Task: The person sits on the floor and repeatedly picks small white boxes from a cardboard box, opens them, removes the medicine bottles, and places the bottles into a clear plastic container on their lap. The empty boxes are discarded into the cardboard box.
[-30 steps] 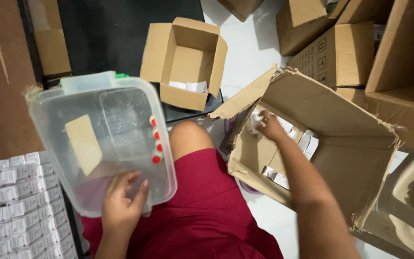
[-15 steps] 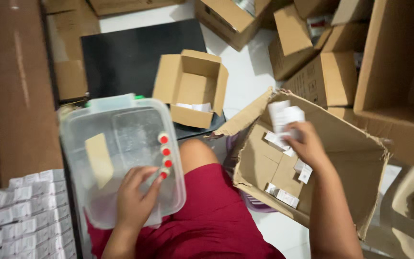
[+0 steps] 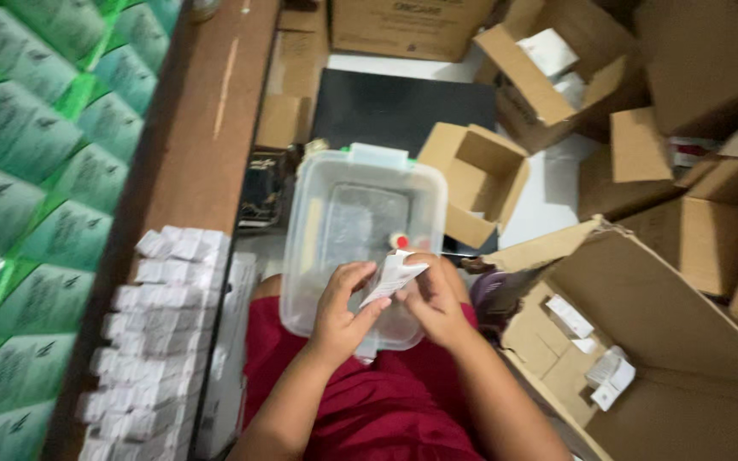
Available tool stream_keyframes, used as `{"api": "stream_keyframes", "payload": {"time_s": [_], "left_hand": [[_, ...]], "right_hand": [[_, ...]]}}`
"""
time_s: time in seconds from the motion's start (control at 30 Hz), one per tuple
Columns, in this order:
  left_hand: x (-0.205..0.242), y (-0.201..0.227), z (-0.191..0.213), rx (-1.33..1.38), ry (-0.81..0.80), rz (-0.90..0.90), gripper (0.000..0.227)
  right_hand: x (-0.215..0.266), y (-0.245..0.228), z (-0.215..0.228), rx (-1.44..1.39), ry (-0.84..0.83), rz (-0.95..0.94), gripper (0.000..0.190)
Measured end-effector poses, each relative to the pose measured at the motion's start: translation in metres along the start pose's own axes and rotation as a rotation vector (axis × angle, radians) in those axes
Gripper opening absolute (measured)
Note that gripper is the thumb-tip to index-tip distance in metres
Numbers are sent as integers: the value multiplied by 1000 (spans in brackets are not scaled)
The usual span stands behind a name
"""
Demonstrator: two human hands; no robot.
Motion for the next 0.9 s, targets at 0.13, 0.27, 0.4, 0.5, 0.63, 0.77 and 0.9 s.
{"api": "stream_keyframes", "payload": {"time_s": [0.13, 0.27, 0.4, 0.5, 0.63, 0.77, 0.9], "left_hand": [[2, -2, 10, -194, -58, -91, 66], [6, -5, 3, -316, -136, -139, 71], [8, -6, -4, -328, -130, -164, 71], [9, 1, -4, -396, -66, -272, 66], [11, 8, 2, -422, -31, -365, 66], [11, 11, 4, -436, -9, -400, 65], [12, 13, 6, -433, 24, -426, 63]], "right_hand": [[2, 7, -3, -41, -88, -7, 25], [6, 2, -1, -44, -93, 14, 23], [9, -2, 2, 140, -46, 112, 15], [11, 2, 1, -190, 23, -23, 21], [16, -5, -4, -56, -4, 32, 27], [16, -12, -2, 10, -29, 88, 22], [14, -12, 2, -48, 1, 55, 25]]}}
Point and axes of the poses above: each hand's wrist, its own x-axis away from the middle knuckle, its own z-axis out of the back of the hand, y = z × x, the point moved 7 cm from there along -x, towards the middle knuckle, and after that the axes turned 13 degrees about y, right-handed, at the moved point
